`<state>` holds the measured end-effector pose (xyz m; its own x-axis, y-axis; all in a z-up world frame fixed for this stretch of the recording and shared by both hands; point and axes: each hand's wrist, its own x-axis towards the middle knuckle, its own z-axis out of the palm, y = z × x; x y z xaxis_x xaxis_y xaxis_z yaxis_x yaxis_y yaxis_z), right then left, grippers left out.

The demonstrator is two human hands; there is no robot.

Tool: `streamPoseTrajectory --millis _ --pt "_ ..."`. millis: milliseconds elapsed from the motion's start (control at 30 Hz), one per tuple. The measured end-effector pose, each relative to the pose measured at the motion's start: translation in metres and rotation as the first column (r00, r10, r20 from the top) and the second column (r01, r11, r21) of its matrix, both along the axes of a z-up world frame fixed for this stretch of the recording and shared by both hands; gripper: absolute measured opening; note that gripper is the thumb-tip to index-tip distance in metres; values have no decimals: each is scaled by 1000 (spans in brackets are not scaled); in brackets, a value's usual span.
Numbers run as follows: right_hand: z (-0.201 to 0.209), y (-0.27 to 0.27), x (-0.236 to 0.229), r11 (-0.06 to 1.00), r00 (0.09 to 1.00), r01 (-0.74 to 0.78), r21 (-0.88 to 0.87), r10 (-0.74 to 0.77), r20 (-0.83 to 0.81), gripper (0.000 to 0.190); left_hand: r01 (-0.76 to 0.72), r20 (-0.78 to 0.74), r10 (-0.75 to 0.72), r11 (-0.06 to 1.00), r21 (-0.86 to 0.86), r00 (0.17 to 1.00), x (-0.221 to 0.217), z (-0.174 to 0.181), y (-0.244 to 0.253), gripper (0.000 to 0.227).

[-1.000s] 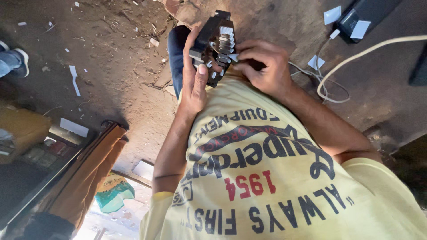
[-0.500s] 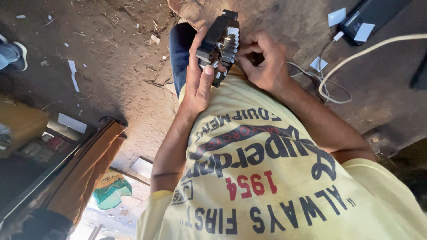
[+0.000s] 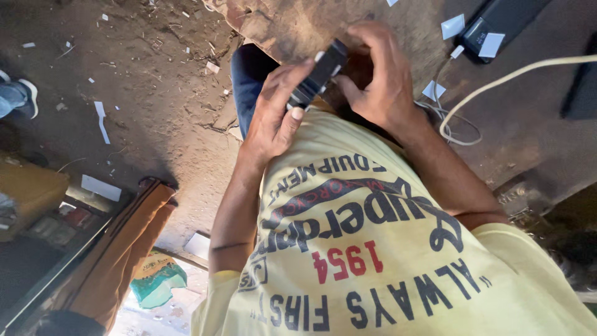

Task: The person cuts small white rectangular pieces from a strip using scissors and places them into the slots of a black plastic component with a white spiral coil. The person repeats the cutting and placement process throughout the clip.

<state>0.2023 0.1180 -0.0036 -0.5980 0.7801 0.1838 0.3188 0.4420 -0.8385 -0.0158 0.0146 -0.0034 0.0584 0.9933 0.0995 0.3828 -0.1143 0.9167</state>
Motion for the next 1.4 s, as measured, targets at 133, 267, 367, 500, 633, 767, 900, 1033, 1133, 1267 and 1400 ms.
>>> streamPoseTrajectory --millis 133,267,367,500,633,767,900,1033,1133,1267,1400 --pt "-2 5 4 984 973 -154 88 136 187 85 77 -44 -77 997 -11 996 -4 3 3 69" --pt "-19 -4 4 983 988 -113 148 95 124 80 44 -39 -43 999 20 998 -6 11 5 74" --pt "-35 -16 9 968 996 -84 235 75 47 78 -32 -17 30 996 -85 999 -3 18 -5 98" --pt "-50 -26 22 969 995 -69 238 84 -56 81 -31 3 32 991 -132 999 0 18 -5 114" --pt "-49 -33 27 945 1000 -5 326 13 -21 83 -7 17 10 984 -180 1000 1 20 -8 117" --pt "-39 -31 24 962 1000 -12 273 16 -14 83 4 26 -1 990 -139 1000 1 21 -3 112" --pt "-29 -21 23 955 999 -47 293 49 -2 81 28 34 -22 983 -181 999 1 25 -1 116" --pt "-27 -16 24 939 998 -54 339 40 48 72 26 20 -23 984 -175 1000 1 25 -2 114" --pt "-28 -15 26 929 998 -54 365 36 56 69 22 10 -21 983 -180 1000 5 22 -3 115" --pt "-25 -16 26 933 995 -68 352 38 91 72 -1 -15 -1 988 -154 1000 8 18 -5 116" --pt "-26 -19 20 952 998 -52 301 38 50 71 3 -8 -4 984 -178 1000 9 16 -6 115"
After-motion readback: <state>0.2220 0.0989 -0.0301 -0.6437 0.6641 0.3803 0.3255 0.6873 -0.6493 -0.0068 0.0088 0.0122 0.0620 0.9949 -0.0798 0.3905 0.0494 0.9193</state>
